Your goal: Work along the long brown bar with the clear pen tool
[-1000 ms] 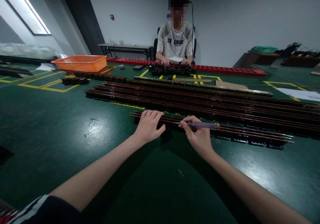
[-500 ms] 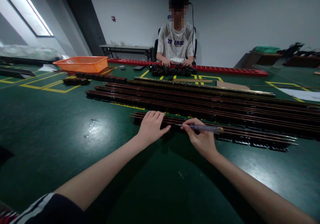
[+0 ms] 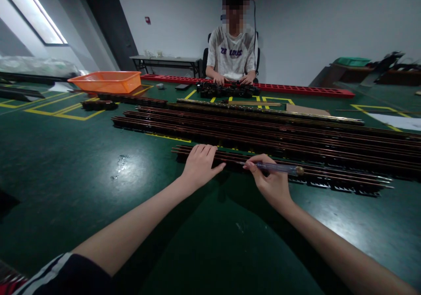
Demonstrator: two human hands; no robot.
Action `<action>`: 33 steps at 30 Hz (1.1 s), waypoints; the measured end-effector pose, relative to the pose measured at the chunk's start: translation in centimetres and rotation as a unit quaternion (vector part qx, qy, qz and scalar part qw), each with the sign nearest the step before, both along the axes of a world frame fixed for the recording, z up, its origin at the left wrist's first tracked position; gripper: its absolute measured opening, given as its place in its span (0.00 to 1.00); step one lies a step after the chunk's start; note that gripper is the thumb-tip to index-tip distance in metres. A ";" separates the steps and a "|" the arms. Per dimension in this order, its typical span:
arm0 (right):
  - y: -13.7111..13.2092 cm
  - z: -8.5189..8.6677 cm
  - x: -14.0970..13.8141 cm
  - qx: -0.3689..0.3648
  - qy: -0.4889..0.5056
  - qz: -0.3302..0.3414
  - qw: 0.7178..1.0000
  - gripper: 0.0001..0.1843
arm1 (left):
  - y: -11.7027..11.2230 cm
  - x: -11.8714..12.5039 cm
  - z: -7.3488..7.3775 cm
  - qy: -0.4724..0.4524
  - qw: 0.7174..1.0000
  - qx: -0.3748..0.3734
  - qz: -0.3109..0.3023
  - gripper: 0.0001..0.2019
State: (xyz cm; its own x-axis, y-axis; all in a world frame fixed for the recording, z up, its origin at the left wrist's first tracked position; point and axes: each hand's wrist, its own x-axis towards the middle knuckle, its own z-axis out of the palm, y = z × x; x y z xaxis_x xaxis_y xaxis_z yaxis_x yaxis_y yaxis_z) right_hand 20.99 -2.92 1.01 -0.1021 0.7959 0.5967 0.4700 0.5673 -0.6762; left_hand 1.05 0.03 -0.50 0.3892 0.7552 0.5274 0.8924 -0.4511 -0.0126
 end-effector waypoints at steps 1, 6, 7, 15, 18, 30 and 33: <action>0.0 0.0 0.0 -0.001 -0.001 -0.003 1.000 0.08 | 0.0 0.0 0.0 0.000 1.000 -0.001 0.000 0.22; 0.0 0.0 0.0 -0.009 -0.003 -0.005 1.000 0.08 | 0.0 0.0 0.1 0.001 1.000 -0.004 0.005 0.22; 0.0 0.0 0.0 -0.010 -0.004 -0.004 1.000 0.08 | 0.0 0.0 0.0 0.002 1.000 -0.004 0.004 0.22; 0.0 -0.2 0.1 -0.004 -0.010 -0.020 1.000 0.08 | 0.1 0.0 -0.2 0.002 1.000 0.012 0.001 0.22; -0.1 -0.1 0.2 0.004 -0.005 -0.036 0.999 0.09 | 0.1 0.0 -0.2 0.003 1.000 0.010 -0.001 0.23; -0.1 -0.1 0.4 -0.008 -0.001 -0.037 0.999 0.09 | 0.0 -0.1 -0.1 0.005 1.000 -0.001 0.000 0.22; -0.2 -0.1 0.4 -0.015 0.006 -0.037 0.999 0.09 | 0.0 -0.1 -0.1 0.003 1.000 -0.001 0.001 0.23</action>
State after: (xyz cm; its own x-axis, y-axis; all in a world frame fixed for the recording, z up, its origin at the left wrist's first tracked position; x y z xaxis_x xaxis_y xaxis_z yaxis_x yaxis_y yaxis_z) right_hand 21.35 -3.07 0.93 -0.0353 0.8183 0.5737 0.5006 0.5113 -0.6985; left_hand 0.97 -0.02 -0.65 0.3899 0.7571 0.5242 0.8935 -0.4487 -0.0164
